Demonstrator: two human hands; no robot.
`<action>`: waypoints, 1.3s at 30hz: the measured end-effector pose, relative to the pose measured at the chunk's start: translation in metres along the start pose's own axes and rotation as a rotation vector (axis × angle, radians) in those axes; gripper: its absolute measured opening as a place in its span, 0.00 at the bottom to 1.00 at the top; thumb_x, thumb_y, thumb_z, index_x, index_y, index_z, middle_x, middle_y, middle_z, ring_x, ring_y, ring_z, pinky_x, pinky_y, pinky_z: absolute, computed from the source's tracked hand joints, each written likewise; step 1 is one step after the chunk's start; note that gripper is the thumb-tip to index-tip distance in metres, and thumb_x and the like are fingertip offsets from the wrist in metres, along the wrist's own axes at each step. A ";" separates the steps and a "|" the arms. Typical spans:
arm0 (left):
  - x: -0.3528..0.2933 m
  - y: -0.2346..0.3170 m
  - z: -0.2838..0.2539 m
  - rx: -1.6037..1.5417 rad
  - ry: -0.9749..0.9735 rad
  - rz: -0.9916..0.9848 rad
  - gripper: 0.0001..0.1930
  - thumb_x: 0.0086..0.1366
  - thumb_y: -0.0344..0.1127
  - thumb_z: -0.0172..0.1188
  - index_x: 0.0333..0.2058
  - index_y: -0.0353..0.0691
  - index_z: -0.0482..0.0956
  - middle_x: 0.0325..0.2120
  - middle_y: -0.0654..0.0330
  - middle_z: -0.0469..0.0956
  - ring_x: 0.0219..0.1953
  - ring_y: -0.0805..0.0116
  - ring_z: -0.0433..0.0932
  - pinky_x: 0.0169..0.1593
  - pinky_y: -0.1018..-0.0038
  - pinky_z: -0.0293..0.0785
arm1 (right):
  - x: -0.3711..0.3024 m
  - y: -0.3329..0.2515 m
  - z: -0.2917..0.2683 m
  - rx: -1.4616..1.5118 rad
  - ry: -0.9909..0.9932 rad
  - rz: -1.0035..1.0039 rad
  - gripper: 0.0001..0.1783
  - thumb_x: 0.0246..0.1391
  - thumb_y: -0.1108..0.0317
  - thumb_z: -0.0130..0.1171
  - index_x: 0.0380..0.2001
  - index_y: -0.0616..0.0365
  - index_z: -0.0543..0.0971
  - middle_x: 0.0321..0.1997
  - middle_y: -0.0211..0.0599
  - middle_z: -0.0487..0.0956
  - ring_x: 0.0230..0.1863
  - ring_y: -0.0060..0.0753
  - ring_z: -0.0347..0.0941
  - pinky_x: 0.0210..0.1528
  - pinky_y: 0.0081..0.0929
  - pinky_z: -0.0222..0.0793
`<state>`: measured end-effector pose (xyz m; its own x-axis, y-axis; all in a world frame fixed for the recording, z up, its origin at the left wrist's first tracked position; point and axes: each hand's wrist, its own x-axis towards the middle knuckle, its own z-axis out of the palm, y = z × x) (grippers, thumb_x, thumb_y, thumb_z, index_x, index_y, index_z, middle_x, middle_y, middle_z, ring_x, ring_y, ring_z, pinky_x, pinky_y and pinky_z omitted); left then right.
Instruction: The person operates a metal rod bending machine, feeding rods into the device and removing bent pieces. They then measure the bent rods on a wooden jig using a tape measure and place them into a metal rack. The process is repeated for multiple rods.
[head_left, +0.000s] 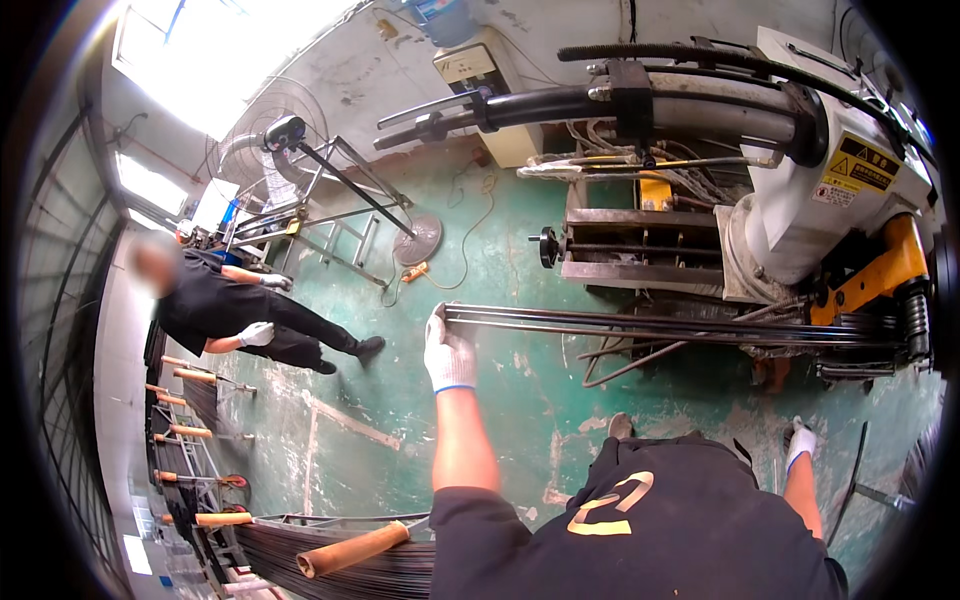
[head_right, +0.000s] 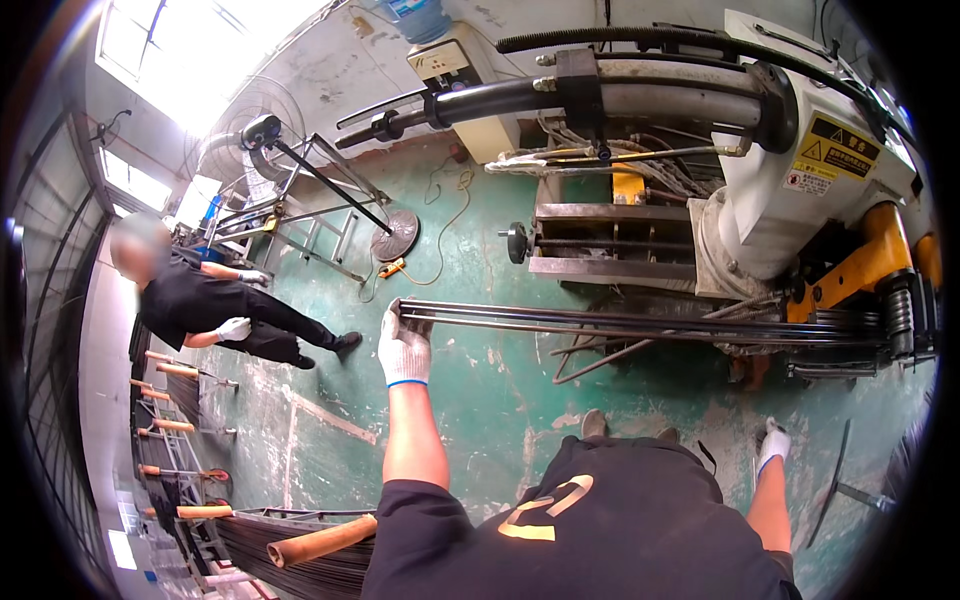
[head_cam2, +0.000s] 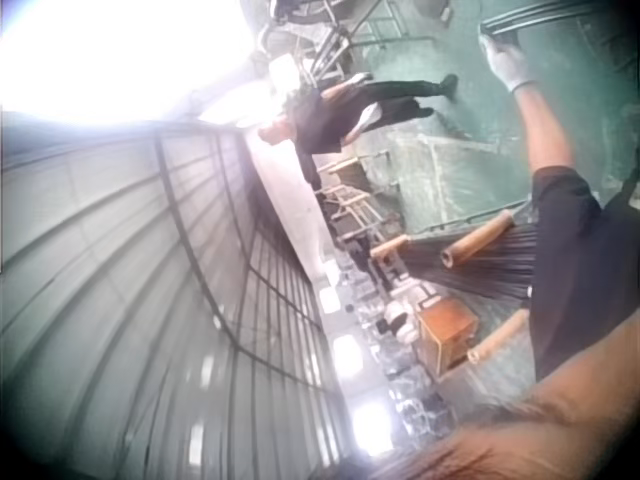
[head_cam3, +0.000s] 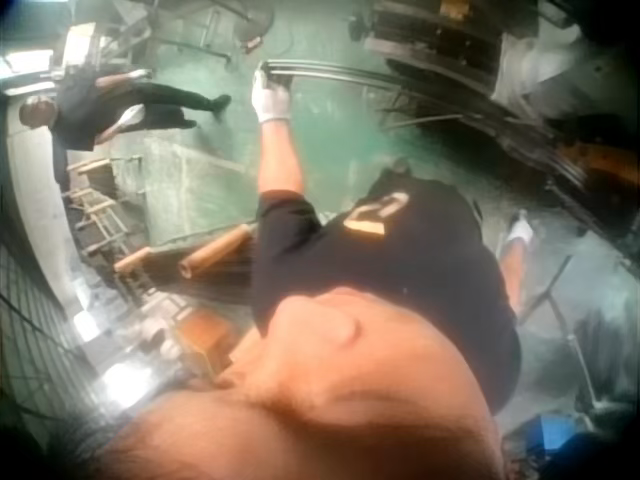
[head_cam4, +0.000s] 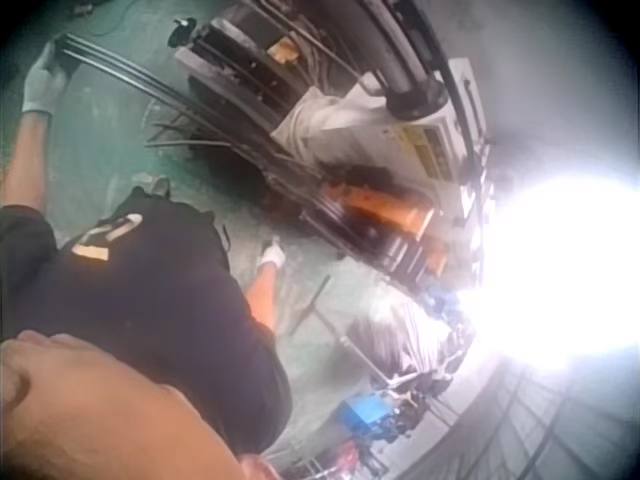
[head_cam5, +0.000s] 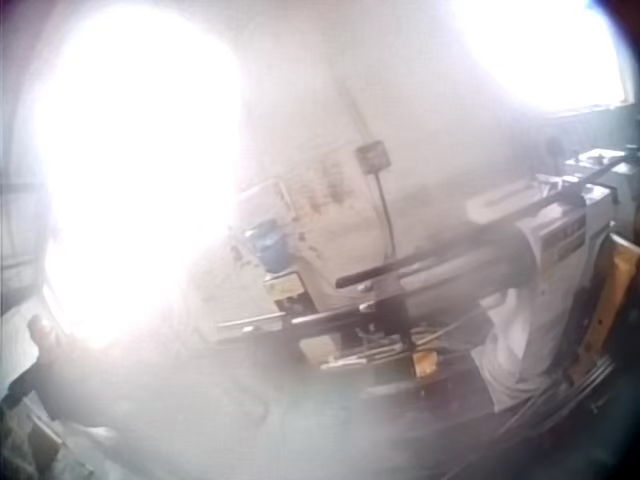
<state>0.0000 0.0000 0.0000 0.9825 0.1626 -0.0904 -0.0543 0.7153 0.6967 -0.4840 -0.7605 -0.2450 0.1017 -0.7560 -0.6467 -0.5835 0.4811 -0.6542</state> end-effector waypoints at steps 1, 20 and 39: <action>-0.001 0.001 0.002 0.011 0.018 -0.008 0.18 0.81 0.44 0.59 0.64 0.49 0.77 0.57 0.52 0.82 0.59 0.50 0.81 0.63 0.47 0.80 | -0.002 -0.001 0.004 0.032 -0.019 -0.011 0.14 0.69 0.48 0.70 0.40 0.45 0.86 0.27 0.29 0.84 0.25 0.31 0.78 0.27 0.35 0.71; -0.025 -0.003 0.047 0.361 0.065 0.015 0.25 0.85 0.47 0.55 0.73 0.48 0.69 0.54 0.52 0.79 0.55 0.53 0.84 0.57 0.49 0.86 | -0.024 0.004 -0.005 0.047 -0.019 -0.003 0.16 0.71 0.50 0.67 0.32 0.47 0.84 0.24 0.31 0.83 0.22 0.33 0.77 0.25 0.37 0.69; -0.071 0.044 0.150 0.750 0.073 -0.282 0.38 0.83 0.62 0.45 0.80 0.44 0.60 0.79 0.49 0.62 0.80 0.35 0.56 0.83 0.41 0.49 | -0.180 -0.072 0.058 -0.636 0.105 -0.113 0.32 0.61 0.37 0.66 0.47 0.57 0.91 0.49 0.55 0.90 0.54 0.58 0.86 0.59 0.49 0.79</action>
<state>-0.0455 -0.0823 0.1441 0.9259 0.1062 -0.3624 0.3536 0.0934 0.9307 -0.4135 -0.6329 -0.1041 0.1300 -0.8414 -0.5246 -0.9400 0.0637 -0.3351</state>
